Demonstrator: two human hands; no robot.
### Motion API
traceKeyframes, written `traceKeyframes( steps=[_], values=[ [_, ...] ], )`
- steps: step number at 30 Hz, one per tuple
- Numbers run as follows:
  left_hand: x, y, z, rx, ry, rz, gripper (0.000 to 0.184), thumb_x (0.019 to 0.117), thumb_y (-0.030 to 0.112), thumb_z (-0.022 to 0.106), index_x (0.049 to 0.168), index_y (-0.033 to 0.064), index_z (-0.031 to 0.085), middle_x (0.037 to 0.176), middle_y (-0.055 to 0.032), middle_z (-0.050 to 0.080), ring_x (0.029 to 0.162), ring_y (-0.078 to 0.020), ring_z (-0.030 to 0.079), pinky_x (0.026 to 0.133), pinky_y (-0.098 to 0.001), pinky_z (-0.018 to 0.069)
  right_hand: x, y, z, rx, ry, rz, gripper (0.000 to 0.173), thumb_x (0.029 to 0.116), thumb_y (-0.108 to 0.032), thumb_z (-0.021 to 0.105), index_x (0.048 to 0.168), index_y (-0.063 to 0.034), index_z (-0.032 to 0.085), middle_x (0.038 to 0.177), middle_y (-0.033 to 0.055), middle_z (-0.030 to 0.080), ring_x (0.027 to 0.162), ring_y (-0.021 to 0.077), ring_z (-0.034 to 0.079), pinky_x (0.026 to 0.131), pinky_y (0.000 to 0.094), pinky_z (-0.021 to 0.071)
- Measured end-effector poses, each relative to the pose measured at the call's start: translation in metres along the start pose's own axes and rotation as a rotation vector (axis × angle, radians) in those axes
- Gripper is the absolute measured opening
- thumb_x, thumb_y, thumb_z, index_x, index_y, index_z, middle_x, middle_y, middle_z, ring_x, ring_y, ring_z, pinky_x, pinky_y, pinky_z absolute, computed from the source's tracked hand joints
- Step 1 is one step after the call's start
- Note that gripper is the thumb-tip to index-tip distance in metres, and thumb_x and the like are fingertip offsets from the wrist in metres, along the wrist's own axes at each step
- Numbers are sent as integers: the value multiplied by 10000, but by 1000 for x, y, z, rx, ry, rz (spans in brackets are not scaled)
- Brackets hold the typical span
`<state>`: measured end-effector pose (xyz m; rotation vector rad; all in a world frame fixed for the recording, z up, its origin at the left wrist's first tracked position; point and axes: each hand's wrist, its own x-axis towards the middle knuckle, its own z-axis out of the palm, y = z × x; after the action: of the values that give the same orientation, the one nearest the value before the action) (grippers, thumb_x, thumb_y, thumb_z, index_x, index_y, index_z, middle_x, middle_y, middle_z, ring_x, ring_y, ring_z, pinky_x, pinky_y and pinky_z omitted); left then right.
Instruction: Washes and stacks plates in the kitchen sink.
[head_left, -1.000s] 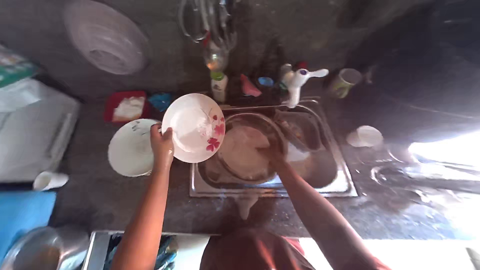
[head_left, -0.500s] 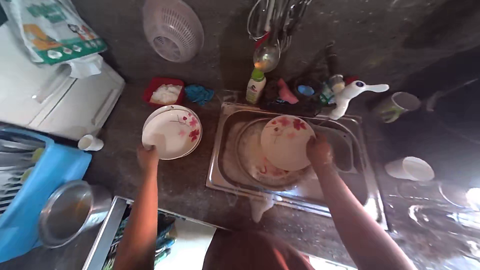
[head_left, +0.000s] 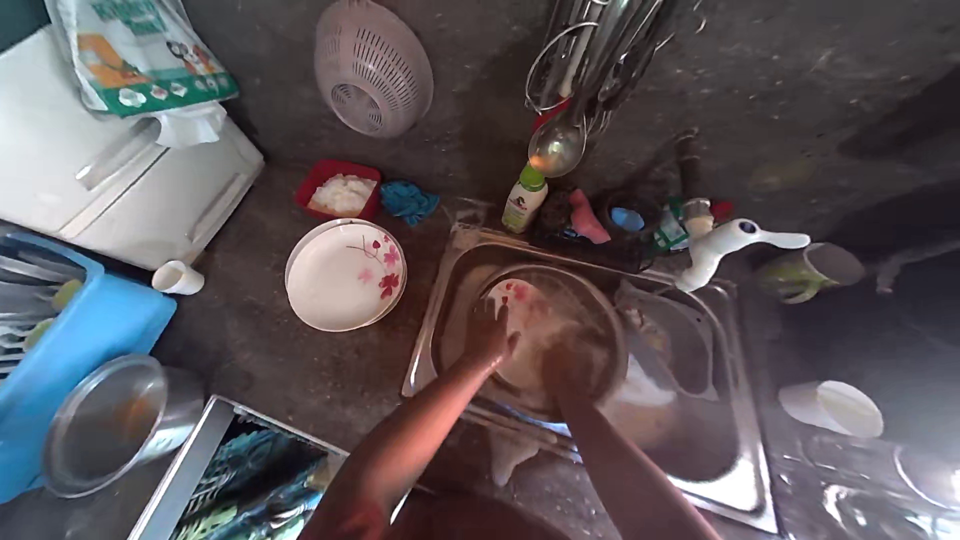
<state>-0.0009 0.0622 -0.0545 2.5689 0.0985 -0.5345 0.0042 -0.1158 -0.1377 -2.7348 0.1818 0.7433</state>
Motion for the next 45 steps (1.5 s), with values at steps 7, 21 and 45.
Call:
traceKeyframes(
  steps=[7, 21, 45],
  values=[
    [32, -10, 101, -1, -18, 40, 857, 1027, 476, 501, 1622, -29, 147, 1720, -183, 58, 1601, -306, -19, 1253, -607, -83, 43, 46, -38, 471, 182, 102, 466, 1033, -184, 576, 1424, 62, 512, 1417, 313, 536, 1335, 446, 512, 1118, 598, 401],
    [42, -9, 48, -668, -80, -126, 778, 992, 480, 640, 1554, 6, 385, 1570, -248, 421, 1478, -370, 392, 1218, -524, 321, -79, 8, -139, 447, 758, -276, 309, 1037, -169, 574, 1108, 128, 622, 917, 270, 684, 830, 380, 695, 782, 535, 554],
    [-128, -194, -169, -763, 759, -733, 412, 1113, 302, 439, 1307, -57, 503, 836, -149, 659, 581, -155, 650, 550, -295, 561, 44, 44, -53, 443, -132, 126, 595, 952, -214, 721, 1402, 107, 499, 1372, 343, 548, 1288, 470, 535, 1083, 613, 413]
  ],
)
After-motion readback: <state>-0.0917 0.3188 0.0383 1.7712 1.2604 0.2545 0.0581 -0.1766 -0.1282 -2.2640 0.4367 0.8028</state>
